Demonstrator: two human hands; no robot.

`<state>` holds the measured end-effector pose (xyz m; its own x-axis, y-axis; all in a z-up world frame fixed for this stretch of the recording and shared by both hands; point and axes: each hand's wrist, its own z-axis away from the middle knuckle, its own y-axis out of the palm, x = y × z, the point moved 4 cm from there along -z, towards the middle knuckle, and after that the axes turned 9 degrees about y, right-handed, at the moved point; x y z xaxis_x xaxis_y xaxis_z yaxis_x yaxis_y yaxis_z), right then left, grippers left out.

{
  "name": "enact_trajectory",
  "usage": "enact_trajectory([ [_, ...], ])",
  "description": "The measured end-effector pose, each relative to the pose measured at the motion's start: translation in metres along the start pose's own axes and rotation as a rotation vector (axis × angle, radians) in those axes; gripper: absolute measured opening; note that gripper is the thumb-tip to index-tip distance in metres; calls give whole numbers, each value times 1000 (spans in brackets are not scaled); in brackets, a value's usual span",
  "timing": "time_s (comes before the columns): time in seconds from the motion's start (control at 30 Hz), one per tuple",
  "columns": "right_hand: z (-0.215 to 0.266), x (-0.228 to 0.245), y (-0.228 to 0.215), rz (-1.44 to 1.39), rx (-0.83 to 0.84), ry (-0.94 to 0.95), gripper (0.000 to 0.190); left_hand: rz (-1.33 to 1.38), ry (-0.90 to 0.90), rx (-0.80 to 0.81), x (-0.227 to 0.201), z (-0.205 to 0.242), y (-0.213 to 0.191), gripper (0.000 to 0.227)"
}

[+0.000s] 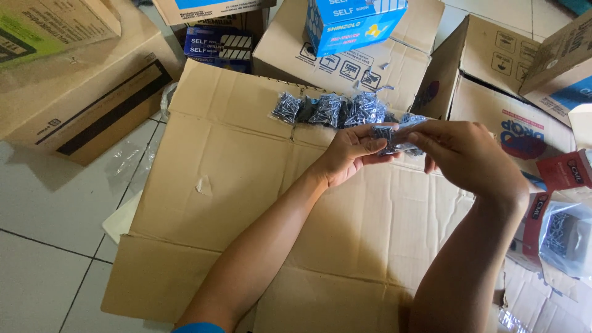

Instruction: Picking up small plastic bags containing screws and placing them into a cardboard box for packaging.

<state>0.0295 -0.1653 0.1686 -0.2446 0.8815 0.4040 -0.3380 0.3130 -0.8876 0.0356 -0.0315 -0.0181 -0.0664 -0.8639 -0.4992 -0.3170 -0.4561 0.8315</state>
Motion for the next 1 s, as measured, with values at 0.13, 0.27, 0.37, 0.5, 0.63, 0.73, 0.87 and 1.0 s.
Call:
enact_trajectory([
  [0.13, 1, 1, -3, -19, -38, 27, 26, 7, -3, -12, 1, 0, -1, 53],
  [0.27, 2, 3, -5, -37, -42, -38, 30, -13, 1, -43, 2, -2, -3, 45],
  [0.37, 3, 6, -6, -43, -43, -41, 32, -5, -1, -49, 2, -1, -3, 45],
  [0.5, 2, 9, -5, -22, -10, 35, 34, -30, 8, -45, 0, -2, -3, 49],
  [0.63, -1, 2, -2, -34, -17, -36, 28, -29, 17, -43, 0, 0, -3, 46],
  [0.73, -3, 1, 0, -31, -9, -49, 29, -44, 9, -22, 0, -2, -4, 50],
  [0.87, -4, -2, 0, -45, -39, -68, 27, -61, -1, -61, -2, 0, -2, 54],
  [1.0, -2, 7, 1, -61, 46, -8, 30, -85, -3, -35, -2, 0, -1, 57],
])
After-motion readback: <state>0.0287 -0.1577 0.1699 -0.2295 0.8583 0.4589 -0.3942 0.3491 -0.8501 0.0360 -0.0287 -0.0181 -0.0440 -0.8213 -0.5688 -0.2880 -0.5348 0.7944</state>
